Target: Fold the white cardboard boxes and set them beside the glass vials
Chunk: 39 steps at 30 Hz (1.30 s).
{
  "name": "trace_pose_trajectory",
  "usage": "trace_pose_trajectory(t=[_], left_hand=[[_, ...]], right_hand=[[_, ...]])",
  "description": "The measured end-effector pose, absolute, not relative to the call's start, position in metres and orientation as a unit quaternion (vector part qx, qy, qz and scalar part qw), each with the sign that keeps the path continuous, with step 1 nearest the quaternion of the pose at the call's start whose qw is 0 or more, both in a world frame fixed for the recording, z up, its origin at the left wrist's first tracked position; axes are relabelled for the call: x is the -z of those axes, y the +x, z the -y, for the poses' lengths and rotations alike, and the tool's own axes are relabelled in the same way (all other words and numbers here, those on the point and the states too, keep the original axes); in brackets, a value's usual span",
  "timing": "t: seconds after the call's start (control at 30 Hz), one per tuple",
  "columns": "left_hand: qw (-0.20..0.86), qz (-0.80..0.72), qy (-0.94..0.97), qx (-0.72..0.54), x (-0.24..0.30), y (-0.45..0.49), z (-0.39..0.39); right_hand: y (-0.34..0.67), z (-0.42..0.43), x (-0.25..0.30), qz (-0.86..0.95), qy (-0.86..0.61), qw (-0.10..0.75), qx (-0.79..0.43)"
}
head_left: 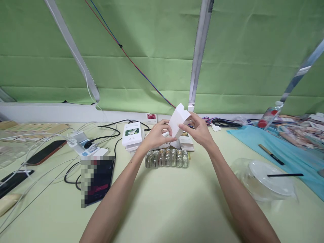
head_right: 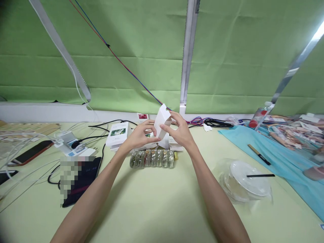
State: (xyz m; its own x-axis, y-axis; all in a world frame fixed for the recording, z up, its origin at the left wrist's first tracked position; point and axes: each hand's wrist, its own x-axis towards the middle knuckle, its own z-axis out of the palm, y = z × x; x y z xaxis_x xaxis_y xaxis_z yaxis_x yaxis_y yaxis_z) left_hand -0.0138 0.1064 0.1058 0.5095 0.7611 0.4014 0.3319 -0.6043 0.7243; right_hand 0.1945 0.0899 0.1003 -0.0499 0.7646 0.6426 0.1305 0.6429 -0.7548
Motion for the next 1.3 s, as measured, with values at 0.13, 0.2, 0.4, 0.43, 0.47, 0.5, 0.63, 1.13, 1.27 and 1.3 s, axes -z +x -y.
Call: trace_pose_trajectory(t=[0.13,0.2,0.4,0.43,0.47,0.5,0.63,1.13,1.27,1.3], left_hand=[[0.29,-0.325,0.826,-0.357,-0.107,-0.014,-0.104],[0.291,-0.323,0.83,-0.349,-0.109,-0.014,-0.103],[0.299,-0.302,0.843,-0.328,-0.113,-0.014,-0.098],[0.303,-0.296,0.845,-0.327,-0.113,-0.014,-0.098],[0.308,-0.29,0.845,-0.327,-0.114,-0.014,-0.097],[0.314,-0.285,0.844,-0.327,-0.114,-0.014,-0.097],[0.33,-0.279,0.84,-0.329,-0.116,-0.013,-0.096],[0.328,-0.279,0.846,-0.315,-0.116,-0.016,-0.097],[0.333,-0.282,0.844,-0.313,-0.116,-0.016,-0.098],[0.338,-0.28,0.842,-0.315,-0.115,-0.016,-0.098]], right_hand=[[0.197,-0.092,-0.098,0.68,-0.321,0.605,-0.261],[0.198,-0.093,-0.097,0.682,-0.31,0.608,-0.263],[0.198,-0.088,-0.102,0.685,-0.287,0.61,-0.279],[0.198,-0.087,-0.104,0.683,-0.284,0.61,-0.284],[0.197,-0.085,-0.105,0.681,-0.281,0.611,-0.289],[0.196,-0.084,-0.107,0.679,-0.279,0.613,-0.293],[0.193,-0.08,-0.11,0.675,-0.279,0.618,-0.292],[0.192,-0.077,-0.113,0.678,-0.29,0.617,-0.275],[0.192,-0.077,-0.114,0.681,-0.297,0.615,-0.263],[0.192,-0.077,-0.114,0.682,-0.299,0.615,-0.26]])
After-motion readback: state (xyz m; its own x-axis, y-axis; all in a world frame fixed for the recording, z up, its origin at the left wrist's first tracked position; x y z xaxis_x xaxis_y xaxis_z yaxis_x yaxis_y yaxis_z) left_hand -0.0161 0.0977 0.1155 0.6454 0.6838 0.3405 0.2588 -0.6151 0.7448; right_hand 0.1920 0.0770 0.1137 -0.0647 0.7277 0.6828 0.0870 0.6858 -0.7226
